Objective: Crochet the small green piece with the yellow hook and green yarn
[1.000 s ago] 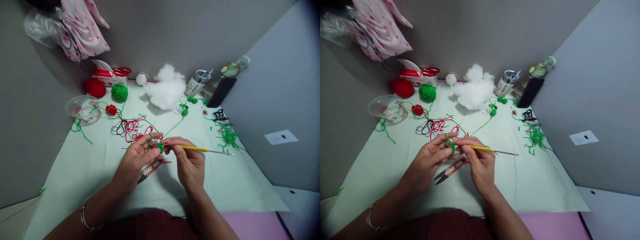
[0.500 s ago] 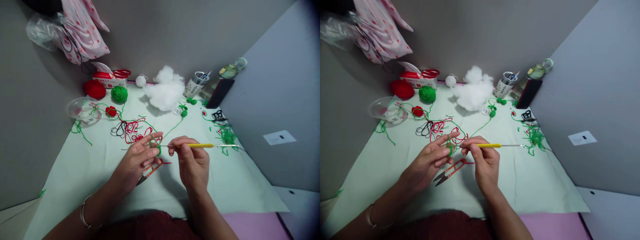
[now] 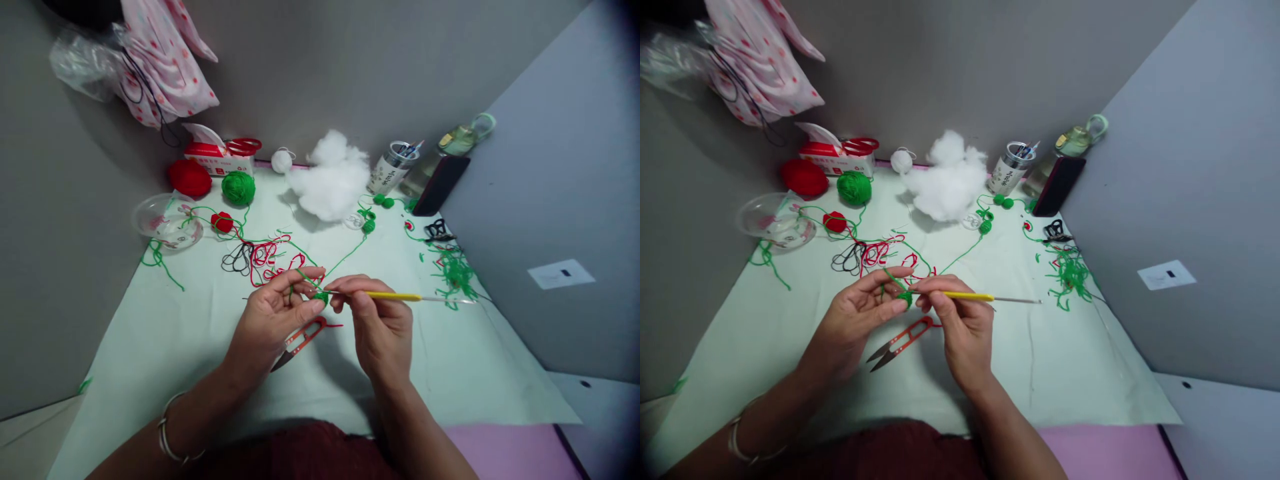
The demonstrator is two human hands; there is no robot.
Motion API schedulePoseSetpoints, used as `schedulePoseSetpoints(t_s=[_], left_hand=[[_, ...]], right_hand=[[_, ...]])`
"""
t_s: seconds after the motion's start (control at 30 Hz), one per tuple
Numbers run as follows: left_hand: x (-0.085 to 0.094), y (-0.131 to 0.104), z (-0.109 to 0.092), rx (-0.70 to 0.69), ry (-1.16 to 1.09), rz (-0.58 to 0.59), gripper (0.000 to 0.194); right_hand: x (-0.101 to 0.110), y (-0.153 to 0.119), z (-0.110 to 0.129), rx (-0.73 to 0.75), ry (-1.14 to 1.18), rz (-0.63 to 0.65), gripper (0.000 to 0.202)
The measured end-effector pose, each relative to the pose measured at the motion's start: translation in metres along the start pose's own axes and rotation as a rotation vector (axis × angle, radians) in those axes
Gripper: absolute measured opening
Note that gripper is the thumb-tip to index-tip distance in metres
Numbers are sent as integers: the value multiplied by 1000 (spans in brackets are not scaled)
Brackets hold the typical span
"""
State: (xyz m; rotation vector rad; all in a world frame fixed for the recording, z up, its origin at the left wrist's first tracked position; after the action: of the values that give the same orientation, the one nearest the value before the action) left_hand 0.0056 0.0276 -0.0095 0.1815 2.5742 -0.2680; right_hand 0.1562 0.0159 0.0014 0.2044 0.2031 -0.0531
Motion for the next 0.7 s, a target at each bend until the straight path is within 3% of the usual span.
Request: schedulePoseSetpoints(t_s=[0.13, 0.27, 0.57, 0.7], left_hand=[[1, 0, -4, 5, 53, 3, 33], [2, 0, -5, -5, 100, 17, 30], [4, -4, -12, -213, 415, -62, 37], [3, -4, -14, -267, 480, -65, 40]], right_hand=[[2, 5, -1, -99, 160, 8, 19], [1, 5, 2, -94, 166, 31, 22], [-6, -13, 16, 320, -303, 37, 23], [-8, -15, 16, 376, -337, 23, 23]])
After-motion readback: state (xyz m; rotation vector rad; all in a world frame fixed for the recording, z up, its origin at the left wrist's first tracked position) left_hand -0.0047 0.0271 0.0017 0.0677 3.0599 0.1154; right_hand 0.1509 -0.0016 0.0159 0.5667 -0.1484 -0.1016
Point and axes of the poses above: each hand's wrist, its own y-axis towards the middle knuckle, its own x-axis out of the back of the hand, z = x × y, the point moved 4 cm from there along y, towards the middle knuckle, and after that the axes turned 6 degrees about -x, right-handed, at the moved point
